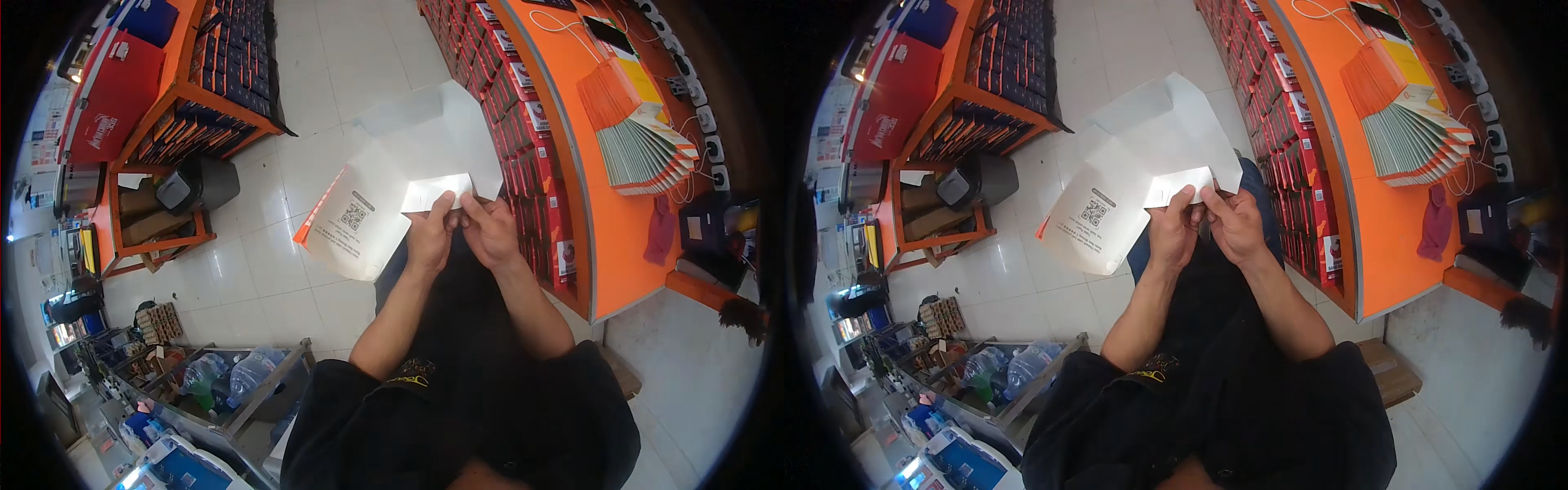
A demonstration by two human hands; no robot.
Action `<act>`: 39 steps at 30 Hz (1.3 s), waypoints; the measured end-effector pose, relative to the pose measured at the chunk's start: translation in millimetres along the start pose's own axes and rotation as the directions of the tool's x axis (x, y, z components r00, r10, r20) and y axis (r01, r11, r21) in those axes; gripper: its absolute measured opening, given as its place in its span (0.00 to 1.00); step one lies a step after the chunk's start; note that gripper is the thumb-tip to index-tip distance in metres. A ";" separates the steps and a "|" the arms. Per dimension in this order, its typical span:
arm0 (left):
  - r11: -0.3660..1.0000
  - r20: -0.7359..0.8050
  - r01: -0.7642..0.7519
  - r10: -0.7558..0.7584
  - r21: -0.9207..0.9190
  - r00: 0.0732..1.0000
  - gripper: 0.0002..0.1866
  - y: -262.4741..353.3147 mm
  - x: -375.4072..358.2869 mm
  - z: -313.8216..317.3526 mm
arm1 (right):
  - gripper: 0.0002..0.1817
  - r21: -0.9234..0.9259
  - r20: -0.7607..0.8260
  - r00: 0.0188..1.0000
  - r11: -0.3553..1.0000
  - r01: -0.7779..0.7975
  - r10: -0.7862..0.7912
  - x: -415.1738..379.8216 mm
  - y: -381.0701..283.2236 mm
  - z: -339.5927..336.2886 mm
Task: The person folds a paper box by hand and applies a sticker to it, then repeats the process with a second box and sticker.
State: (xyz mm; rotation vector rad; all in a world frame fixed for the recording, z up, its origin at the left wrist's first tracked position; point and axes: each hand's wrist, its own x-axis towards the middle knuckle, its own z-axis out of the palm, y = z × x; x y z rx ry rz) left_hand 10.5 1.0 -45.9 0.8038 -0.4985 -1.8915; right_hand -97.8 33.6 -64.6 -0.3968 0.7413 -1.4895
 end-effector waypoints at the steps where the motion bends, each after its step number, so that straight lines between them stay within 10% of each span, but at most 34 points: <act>1: 1.000 0.012 0.001 -0.001 0.005 1.000 0.11 0.1 0.5 -0.1 | 0.09 0.013 0.016 1.000 1.000 0.011 -0.011 0.3 1.1 -1.2; 11: 0.997 -0.039 0.001 -0.004 -0.076 0.999 0.11 -1.2 -1.2 7.4 | 0.10 0.038 0.028 0.996 0.996 0.085 -0.086 0.3 -1.5 1.6; 20: 0.990 0.014 0.132 -0.132 -0.042 0.991 0.07 -6.5 -2.9 -6.8 | 0.13 -0.312 0.188 0.971 0.929 0.201 -0.147 1.9 -4.1 -12.7; 32: 0.987 0.038 0.108 -0.104 -0.120 0.994 0.13 -10.6 -3.0 -2.0 | 0.17 0.025 0.038 0.987 0.988 0.152 -0.153 -0.5 8.9 -9.1; 35: 0.963 -0.027 0.238 -0.243 -0.123 0.970 0.12 -8.1 -7.8 0.5 | 0.11 -0.087 -0.182 0.955 0.972 0.220 -0.233 1.3 9.5 -1.3; 39: 0.888 0.112 0.205 -0.273 0.411 0.956 0.12 18.4 -27.9 2.9 | 0.06 -0.608 -0.035 0.773 0.627 0.486 -0.633 4.5 -6.3 4.1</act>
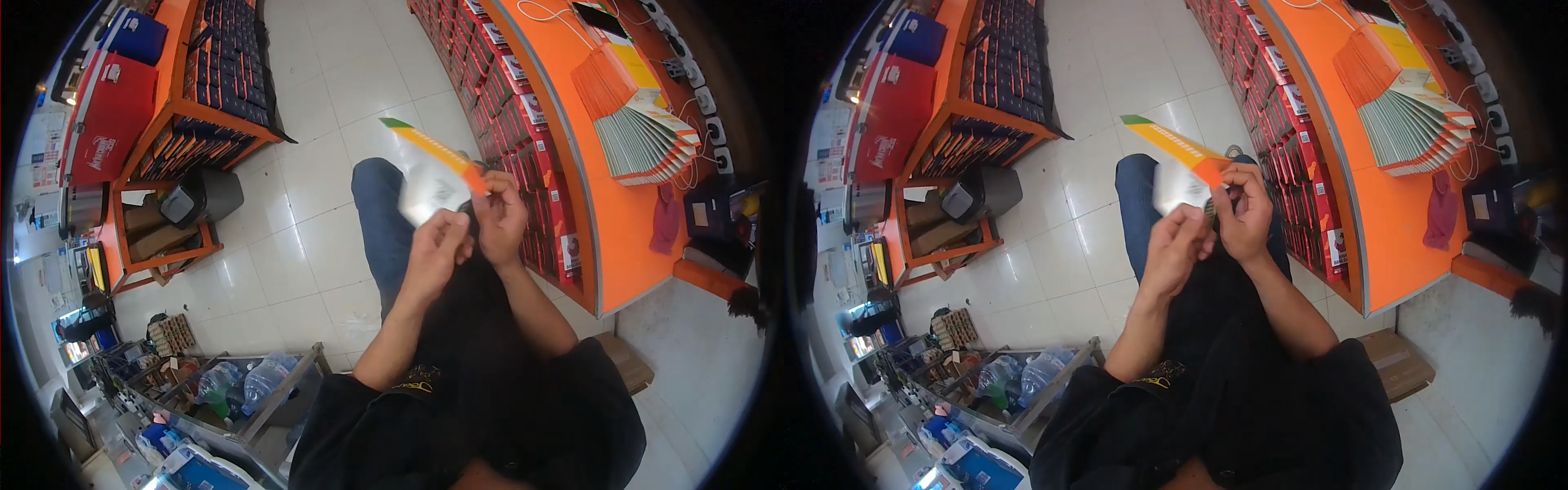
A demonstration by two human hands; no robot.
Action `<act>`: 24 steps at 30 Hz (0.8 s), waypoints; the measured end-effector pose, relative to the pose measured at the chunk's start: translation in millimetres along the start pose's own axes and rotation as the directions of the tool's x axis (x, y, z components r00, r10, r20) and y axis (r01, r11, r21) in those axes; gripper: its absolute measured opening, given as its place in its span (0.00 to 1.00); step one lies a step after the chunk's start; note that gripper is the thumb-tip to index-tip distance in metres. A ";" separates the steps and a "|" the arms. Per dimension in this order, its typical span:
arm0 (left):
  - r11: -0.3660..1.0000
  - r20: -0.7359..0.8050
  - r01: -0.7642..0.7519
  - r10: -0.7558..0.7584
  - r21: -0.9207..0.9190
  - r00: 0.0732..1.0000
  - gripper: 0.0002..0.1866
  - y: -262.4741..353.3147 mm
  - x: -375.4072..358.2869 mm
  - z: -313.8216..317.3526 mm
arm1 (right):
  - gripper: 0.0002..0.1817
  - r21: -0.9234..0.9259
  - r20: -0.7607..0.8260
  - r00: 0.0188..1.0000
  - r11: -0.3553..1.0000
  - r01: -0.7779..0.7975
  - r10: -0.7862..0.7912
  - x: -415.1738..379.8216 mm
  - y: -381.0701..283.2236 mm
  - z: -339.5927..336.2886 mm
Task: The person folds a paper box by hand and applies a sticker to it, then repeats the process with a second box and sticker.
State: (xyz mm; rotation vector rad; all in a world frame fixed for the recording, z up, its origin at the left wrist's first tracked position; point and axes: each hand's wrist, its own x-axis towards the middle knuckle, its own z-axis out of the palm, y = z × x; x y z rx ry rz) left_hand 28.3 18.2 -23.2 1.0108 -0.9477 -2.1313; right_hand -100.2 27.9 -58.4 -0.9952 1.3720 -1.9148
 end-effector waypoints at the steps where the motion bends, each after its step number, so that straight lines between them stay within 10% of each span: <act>1: 0.994 -0.024 -0.112 0.112 -0.004 0.993 0.12 5.6 -0.8 -2.2 | 0.07 -0.193 0.070 0.989 0.971 0.142 -0.131 1.1 -3.8 -2.9; 5: 0.945 -0.152 -0.275 0.303 0.179 0.941 0.16 36.5 8.1 3.5 | 0.12 -0.460 0.336 0.845 0.710 0.533 -0.416 8.2 -18.5 -3.5; 9: 0.912 -0.225 -0.249 0.330 0.326 0.917 0.11 49.1 7.4 -2.4 | 0.09 -0.417 0.330 0.855 0.751 0.512 -0.399 10.0 -16.9 -3.5; 11: 0.912 -0.257 -0.231 0.326 0.338 0.910 0.08 46.7 5.5 -5.8 | 0.06 -0.261 0.223 0.957 0.934 0.243 -0.187 6.9 -13.5 -8.7; 13: 0.546 -0.080 -0.493 0.721 0.678 0.688 0.03 35.9 9.9 -14.7 | 0.05 -0.192 0.176 0.980 0.973 0.127 -0.093 3.7 -19.8 -6.3; 16: 0.164 0.221 -0.665 0.863 0.728 0.454 0.04 27.9 20.6 -19.5 | 0.05 -0.097 0.141 0.990 0.995 0.007 0.007 3.8 -31.5 2.0; 24: 0.760 -0.079 -0.571 0.619 0.311 0.781 0.07 9.2 14.2 -19.5 | 0.05 -0.326 0.323 0.946 0.939 0.109 0.002 20.9 -64.4 1.5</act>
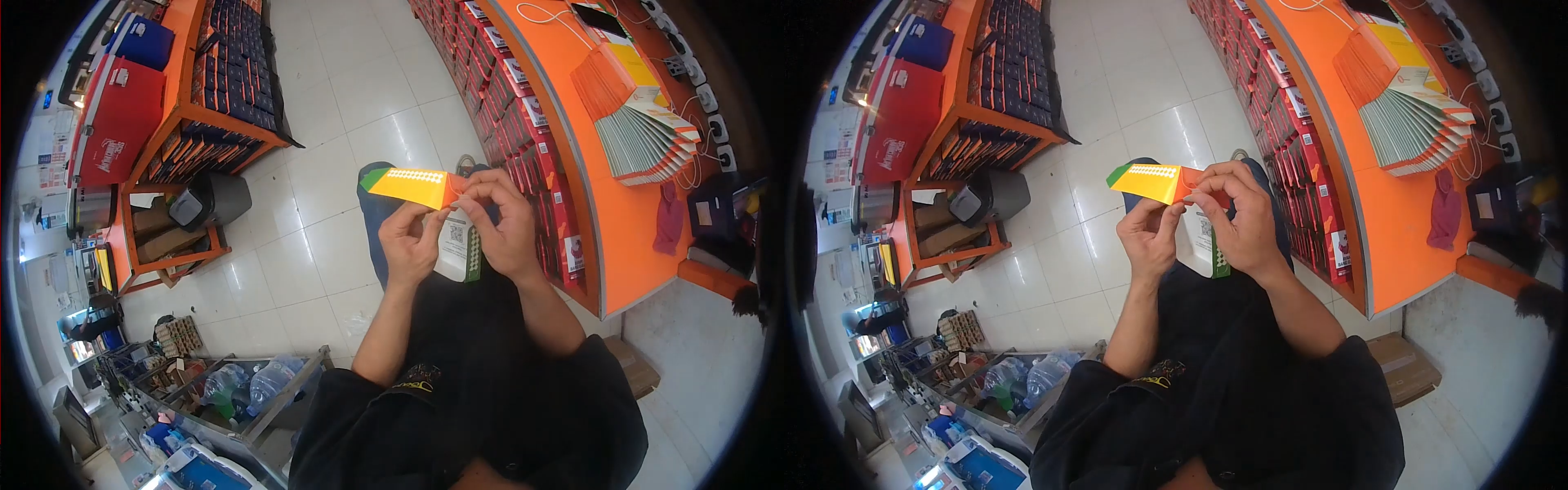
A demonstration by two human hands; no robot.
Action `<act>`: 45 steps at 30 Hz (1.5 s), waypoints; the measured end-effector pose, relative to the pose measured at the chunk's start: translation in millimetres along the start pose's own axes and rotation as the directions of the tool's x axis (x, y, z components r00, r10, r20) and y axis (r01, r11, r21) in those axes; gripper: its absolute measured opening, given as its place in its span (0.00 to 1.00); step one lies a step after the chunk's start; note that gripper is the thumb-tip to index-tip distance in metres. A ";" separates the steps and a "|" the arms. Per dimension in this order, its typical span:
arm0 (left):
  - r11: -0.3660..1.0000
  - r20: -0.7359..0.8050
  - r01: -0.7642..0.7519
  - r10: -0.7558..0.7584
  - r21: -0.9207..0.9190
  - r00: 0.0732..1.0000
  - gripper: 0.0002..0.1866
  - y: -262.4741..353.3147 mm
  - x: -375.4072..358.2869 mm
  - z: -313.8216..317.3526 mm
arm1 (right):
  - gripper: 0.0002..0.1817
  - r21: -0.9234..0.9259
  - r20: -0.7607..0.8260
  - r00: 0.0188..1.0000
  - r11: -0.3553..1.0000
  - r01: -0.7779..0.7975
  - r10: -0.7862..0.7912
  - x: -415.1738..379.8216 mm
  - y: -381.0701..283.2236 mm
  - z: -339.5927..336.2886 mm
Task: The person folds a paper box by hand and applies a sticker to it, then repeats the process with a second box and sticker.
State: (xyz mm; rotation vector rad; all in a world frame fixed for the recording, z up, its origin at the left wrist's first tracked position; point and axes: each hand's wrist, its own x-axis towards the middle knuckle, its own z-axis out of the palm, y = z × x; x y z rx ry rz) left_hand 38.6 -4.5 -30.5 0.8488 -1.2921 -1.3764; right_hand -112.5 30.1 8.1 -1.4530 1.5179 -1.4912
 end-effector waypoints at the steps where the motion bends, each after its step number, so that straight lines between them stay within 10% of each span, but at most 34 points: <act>1: 1.000 -0.001 0.002 -0.002 0.001 1.000 0.07 1.8 0.2 -0.5 | 0.05 0.001 0.001 1.000 1.000 -0.002 0.002 -0.3 -0.4 -0.5; 15: 0.988 0.160 0.108 -0.089 -0.112 0.983 0.13 -0.6 2.9 -6.0 | 0.05 -0.005 0.030 0.991 0.991 -0.133 0.133 -3.4 1.7 1.6; 40: 0.986 -0.057 0.115 -0.123 -0.122 0.991 0.07 -6.3 -4.7 1.7 | 0.05 -0.167 -0.012 0.998 0.984 0.067 -0.070 -5.2 10.9 11.9; 45: 0.970 0.011 0.163 -0.164 -0.182 0.986 0.06 -0.7 -2.7 0.2 | 0.04 0.053 0.065 0.990 0.990 -0.132 0.129 -1.5 11.6 0.8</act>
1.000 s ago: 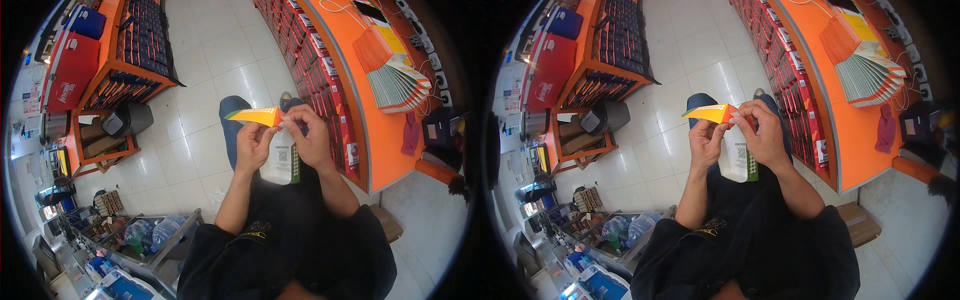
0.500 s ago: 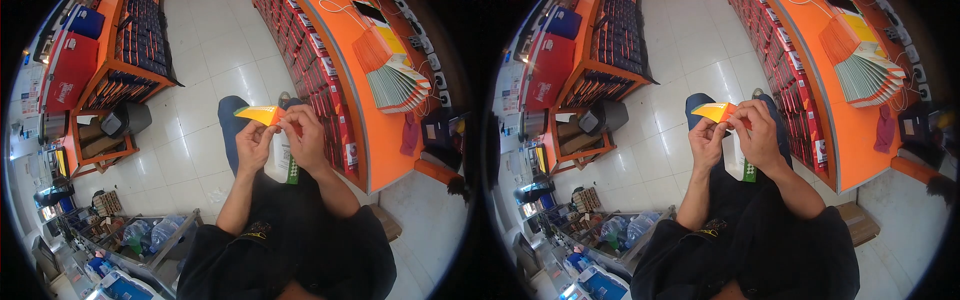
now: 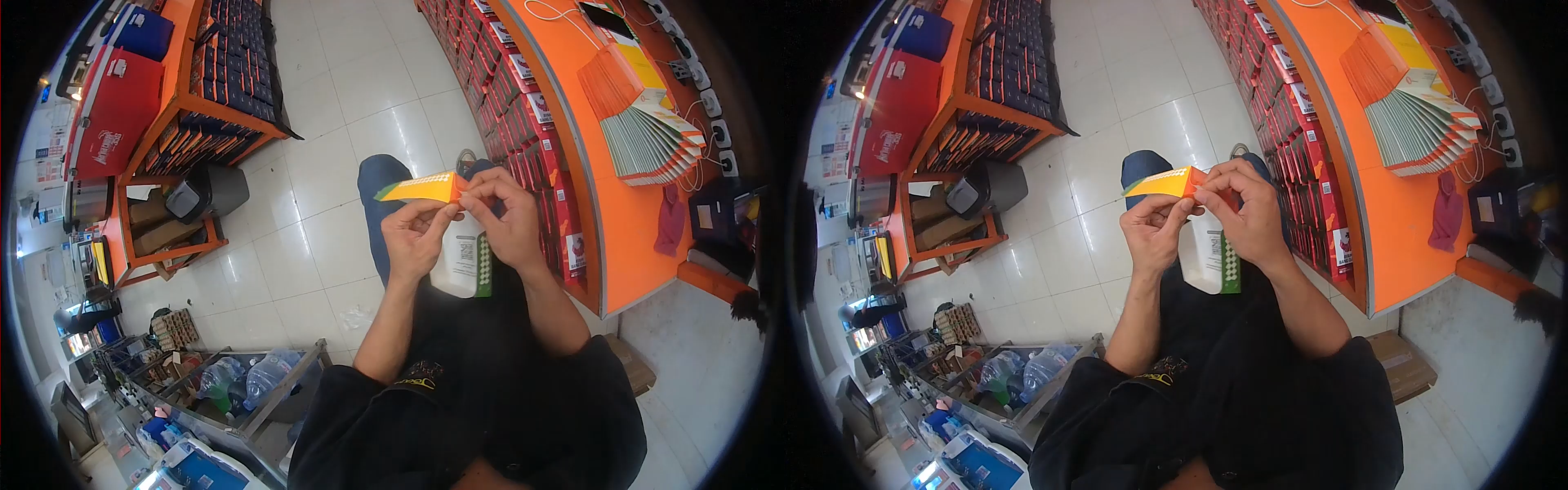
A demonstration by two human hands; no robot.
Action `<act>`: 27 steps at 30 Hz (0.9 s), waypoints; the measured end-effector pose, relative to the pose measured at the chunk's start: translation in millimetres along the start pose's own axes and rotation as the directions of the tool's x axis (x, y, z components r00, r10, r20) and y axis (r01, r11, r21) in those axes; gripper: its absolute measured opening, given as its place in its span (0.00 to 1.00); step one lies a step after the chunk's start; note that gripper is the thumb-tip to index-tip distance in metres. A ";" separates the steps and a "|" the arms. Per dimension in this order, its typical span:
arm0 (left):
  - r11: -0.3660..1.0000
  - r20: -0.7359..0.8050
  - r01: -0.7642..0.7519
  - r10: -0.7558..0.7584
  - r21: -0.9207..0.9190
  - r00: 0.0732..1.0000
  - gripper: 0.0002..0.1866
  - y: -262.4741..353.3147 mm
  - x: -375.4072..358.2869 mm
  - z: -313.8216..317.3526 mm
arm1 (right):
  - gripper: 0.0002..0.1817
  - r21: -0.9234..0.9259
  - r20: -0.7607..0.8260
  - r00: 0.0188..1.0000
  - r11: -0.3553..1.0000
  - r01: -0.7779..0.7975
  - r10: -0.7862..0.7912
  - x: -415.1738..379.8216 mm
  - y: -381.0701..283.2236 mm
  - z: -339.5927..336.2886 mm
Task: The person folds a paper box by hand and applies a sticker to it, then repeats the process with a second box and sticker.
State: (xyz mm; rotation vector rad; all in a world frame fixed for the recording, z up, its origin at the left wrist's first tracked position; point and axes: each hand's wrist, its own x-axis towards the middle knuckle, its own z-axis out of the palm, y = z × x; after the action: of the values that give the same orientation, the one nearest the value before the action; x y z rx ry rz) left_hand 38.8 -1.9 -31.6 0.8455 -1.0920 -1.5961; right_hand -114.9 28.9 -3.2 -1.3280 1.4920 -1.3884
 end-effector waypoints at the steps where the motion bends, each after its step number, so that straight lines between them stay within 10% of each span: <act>1: 1.000 0.003 0.000 0.000 0.000 1.000 0.06 -0.1 0.5 -0.9 | 0.04 0.000 -0.003 1.000 1.000 0.001 -0.001 1.6 2.8 -2.0; 14: 0.972 0.051 -0.209 0.215 -0.104 0.975 0.15 -11.2 4.5 -0.4 | 0.05 0.258 -0.066 0.998 0.966 0.034 -0.017 -7.1 5.7 10.0; 27: 0.996 0.196 -0.046 0.030 0.075 0.980 0.25 -23.2 -7.6 5.4 | 0.08 -0.084 -0.238 0.946 0.975 0.206 -0.221 -5.4 23.9 16.1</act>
State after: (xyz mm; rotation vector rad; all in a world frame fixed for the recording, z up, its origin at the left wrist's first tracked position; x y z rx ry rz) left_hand 28.2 9.3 -51.3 0.7258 -1.3097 -1.6384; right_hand -103.6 27.6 -30.3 -1.4293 1.5954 -1.7129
